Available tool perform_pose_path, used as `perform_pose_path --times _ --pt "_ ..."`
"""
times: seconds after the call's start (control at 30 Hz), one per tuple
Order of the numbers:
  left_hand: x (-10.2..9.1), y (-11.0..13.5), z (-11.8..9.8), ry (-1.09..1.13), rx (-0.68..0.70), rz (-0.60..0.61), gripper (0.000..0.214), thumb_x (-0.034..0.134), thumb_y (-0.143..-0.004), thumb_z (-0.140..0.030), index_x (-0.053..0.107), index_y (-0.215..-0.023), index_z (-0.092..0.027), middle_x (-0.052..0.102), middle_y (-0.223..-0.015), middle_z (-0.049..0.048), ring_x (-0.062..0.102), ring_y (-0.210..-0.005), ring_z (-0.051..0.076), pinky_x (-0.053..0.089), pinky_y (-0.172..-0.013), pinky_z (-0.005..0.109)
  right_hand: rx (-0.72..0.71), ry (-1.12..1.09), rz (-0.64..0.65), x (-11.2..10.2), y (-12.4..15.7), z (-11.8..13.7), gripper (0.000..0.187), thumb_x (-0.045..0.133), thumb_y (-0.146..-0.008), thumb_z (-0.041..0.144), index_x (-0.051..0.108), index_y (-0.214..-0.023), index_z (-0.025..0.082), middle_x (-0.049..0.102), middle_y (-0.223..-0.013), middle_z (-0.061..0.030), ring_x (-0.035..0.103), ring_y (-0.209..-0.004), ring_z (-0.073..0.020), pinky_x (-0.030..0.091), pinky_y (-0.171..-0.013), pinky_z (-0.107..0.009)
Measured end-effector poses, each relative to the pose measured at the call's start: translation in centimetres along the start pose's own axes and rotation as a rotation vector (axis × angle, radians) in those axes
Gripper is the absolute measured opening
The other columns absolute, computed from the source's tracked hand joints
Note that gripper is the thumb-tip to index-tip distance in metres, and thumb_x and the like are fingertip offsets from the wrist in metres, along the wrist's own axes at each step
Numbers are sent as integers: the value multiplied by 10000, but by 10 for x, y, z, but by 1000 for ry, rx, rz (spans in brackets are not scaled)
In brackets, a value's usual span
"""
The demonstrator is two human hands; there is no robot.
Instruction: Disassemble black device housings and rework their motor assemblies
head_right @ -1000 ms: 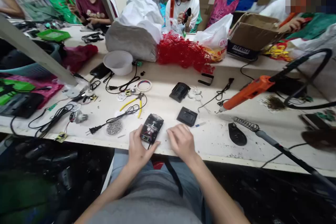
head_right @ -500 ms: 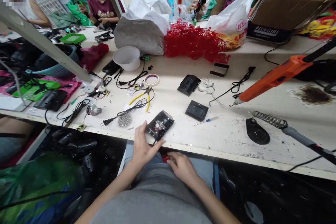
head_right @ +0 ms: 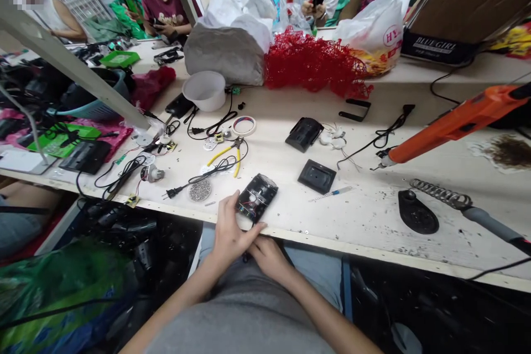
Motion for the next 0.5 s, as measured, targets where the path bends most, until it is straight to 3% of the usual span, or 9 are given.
perform_pose_path --times 0.17,0.4,0.5 --pt "-3 -5 2 55 -23 107 818 715 -822 -510 360 -1465 -149 510 -1265 176 548 -1201 312 517 -990 483 68 7 -60 -19 27 2 495 409 -968 561 689 -806 186 745 -902 -92 692 -862 -274 551 -831 -423" --pt "-28 -12 -14 8 225 -18 369 635 -916 -365 569 -1233 -188 610 -1150 129 611 -1073 260 526 -919 423 156 52 -115 -55 52 24 366 435 -962 449 719 -993 221 753 -829 -48 717 -817 -240 538 -792 -359" --pt "-22 -12 -23 10 304 45 274 641 -919 -343 611 -1149 -196 654 -1078 106 630 -998 239 525 -859 384 157 111 -168 -70 54 32 384 431 -953 453 701 -1084 212 724 -739 -32 708 -732 -228 542 -749 -351"
Point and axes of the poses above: each hand's wrist, its own y-axis away from the middle knuckle, its own x-axis out of the palm, z = x × y, the point moved 8 cm from there along -y, towards the middle knuckle
